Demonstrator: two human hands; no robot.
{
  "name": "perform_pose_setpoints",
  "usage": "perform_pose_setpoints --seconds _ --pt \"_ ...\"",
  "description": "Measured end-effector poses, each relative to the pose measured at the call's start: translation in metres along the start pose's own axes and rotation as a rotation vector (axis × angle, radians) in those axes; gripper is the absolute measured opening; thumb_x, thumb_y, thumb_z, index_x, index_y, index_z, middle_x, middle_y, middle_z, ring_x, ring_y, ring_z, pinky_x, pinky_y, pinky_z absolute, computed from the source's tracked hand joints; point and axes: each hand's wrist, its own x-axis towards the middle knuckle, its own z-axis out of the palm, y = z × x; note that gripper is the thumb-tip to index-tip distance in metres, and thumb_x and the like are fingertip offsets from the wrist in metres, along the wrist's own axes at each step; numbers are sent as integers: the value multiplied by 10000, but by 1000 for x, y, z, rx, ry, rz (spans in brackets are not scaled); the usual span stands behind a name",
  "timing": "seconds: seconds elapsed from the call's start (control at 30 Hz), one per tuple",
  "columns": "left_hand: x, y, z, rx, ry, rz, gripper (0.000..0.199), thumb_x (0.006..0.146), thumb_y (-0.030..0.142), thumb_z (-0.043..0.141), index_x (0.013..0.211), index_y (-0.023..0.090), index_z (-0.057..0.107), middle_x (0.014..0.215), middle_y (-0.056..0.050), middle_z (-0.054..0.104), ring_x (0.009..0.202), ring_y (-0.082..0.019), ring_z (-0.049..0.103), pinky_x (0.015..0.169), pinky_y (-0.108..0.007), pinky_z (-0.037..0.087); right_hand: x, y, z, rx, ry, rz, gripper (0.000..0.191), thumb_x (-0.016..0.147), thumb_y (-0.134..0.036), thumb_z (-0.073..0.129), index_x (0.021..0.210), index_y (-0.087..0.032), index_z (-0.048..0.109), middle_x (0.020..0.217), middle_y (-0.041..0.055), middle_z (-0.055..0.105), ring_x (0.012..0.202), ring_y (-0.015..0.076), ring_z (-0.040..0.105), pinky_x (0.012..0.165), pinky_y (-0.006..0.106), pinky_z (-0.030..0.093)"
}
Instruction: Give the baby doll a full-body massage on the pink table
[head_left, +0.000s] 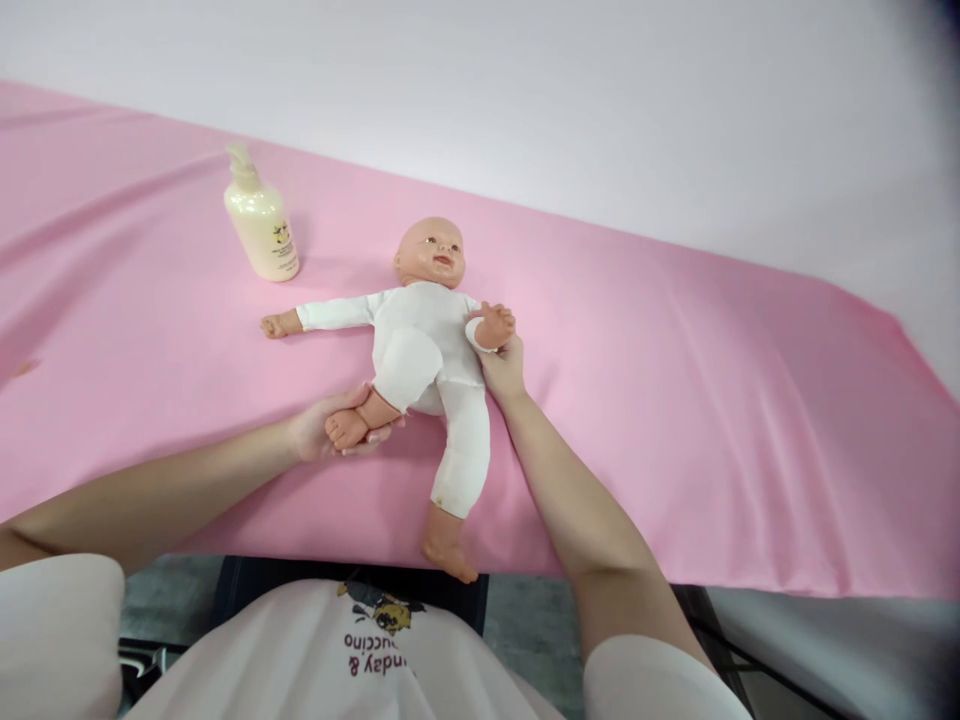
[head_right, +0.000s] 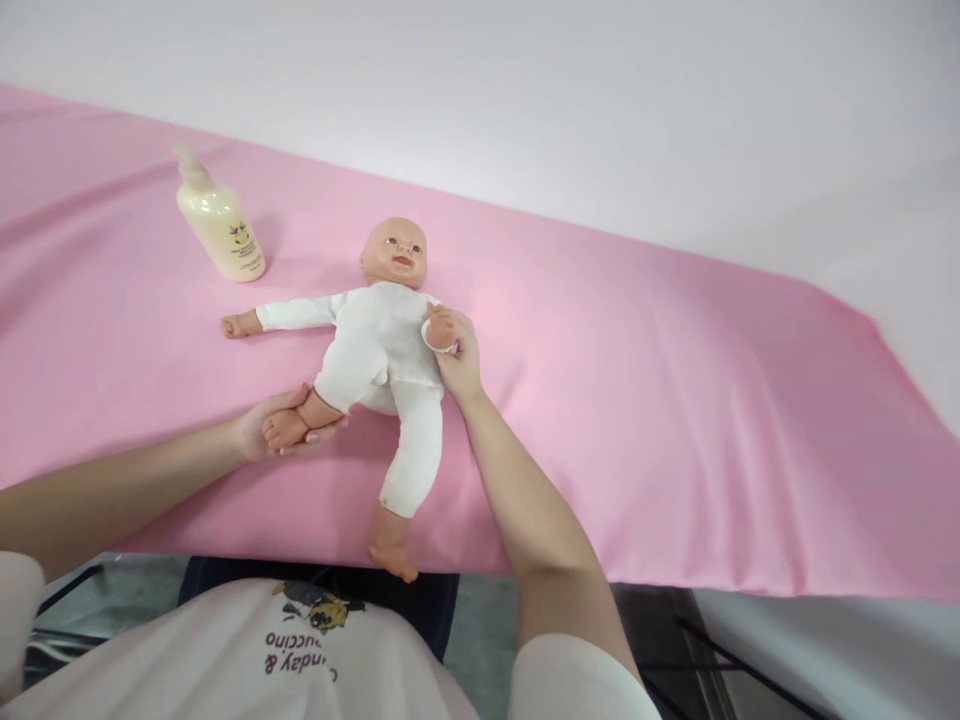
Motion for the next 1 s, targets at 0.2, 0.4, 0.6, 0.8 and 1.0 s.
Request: perform_pose_setpoints --seconds 0.2,0.4,0.6,0.8,1.0 --pt "3 0 2 -43 48 19 678 961 711 359 1141 96 579 692 28 392 491 -80 278 414 -243 219 0 -12 -2 -219 -123 -153 236 853 -442 691 1049 -335 768 1105 36 733 1176 278 616 1155 551 424" --pt "4 -5 -2 -128 -2 55 684 911 728 497 1155 101 623 716 24 432 499 -71 319 418 -223 224 3 -16 -4 -282 -226 -196 248 840 -353 709 1081 -366 763 1159 30 719 1182 277 614 1157 545 403" --pt "1 -9 -1 -173 -47 13 646 956 679 474 1212 106 629 746 9 479 546 -80 367 486 -211 316 2 -15 -3 -237 -175 -138 242 831 -405 720 1059 -333 761 1125 39 731 1186 276 614 1171 542 405" --pt "-5 -9 13 -52 -231 -79 634 890 680 586 1234 147 574 846 -25 574 629 -119 534 574 -241 482 1 -8 0 0 -2 52 389 804 -480 767 1112 -253 694 1223 71 703 1221 258 627 1187 519 414" --pt "-6 2 27 46 -560 -189 603 732 464 838 1203 182 589 903 -56 655 806 -218 673 713 -327 581 4 4 0 306 209 249 328 726 -334 806 1000 -217 669 1005 6 734 987 192 698 1079 410 514"
